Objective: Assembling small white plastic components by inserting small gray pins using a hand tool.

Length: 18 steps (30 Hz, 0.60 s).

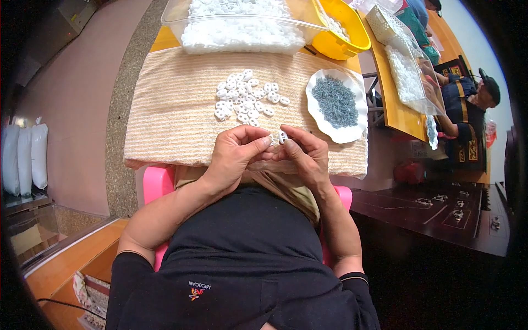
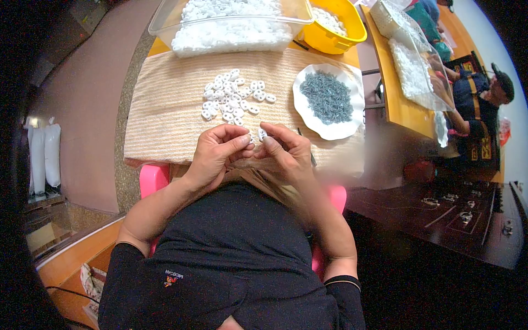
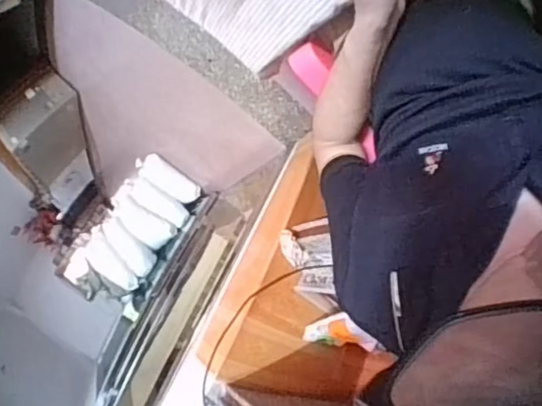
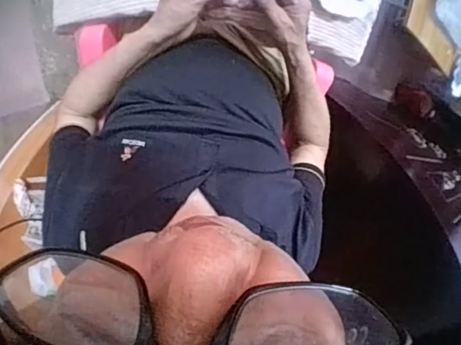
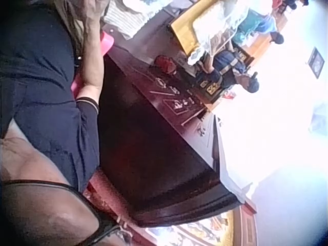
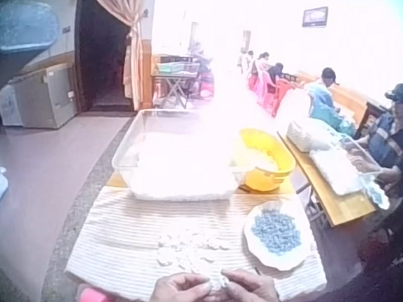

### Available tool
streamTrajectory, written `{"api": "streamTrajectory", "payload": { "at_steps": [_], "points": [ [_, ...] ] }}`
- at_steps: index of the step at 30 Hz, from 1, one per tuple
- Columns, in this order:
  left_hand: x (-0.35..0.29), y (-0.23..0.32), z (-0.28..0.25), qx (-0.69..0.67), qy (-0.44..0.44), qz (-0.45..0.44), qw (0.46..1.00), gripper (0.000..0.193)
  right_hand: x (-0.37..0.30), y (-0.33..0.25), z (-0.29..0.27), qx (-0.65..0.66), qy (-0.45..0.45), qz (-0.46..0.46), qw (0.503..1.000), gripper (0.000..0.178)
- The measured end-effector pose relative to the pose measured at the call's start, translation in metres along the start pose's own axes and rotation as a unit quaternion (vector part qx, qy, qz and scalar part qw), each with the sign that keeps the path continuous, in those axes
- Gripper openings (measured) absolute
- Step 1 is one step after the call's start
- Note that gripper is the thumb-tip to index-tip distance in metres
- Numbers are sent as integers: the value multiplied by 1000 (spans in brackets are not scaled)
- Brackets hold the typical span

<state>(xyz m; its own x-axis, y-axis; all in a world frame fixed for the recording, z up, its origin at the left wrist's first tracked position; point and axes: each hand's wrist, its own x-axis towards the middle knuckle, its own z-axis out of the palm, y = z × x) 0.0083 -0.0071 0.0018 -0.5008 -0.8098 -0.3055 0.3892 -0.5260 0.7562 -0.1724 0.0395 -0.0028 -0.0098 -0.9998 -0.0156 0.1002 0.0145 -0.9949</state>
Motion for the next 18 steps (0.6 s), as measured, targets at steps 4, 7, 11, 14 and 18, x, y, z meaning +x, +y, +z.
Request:
{"api": "streamTrajectory", "payload": {
  "at_steps": [4,7,11,14,18],
  "points": [
    [0,0,0,-2,1,-1,1000,12,0,0,1,-3,2,-3,1000,32],
    [0,1,2,9,3,4,1000,12,0,0,0,1,-1,-6,1000,32],
    [0,0,2,7,2,8,1000,12,0,1,-1,-6,-5,-8,1000,32],
    [0,0,2,7,3,5,1000,12,0,3,-2,-16,-12,-20,1000,31],
    [-1,2,4,3,4,-1,1000,11,0,4,-1,-8,-11,-19,1000,31]
  ]
}}
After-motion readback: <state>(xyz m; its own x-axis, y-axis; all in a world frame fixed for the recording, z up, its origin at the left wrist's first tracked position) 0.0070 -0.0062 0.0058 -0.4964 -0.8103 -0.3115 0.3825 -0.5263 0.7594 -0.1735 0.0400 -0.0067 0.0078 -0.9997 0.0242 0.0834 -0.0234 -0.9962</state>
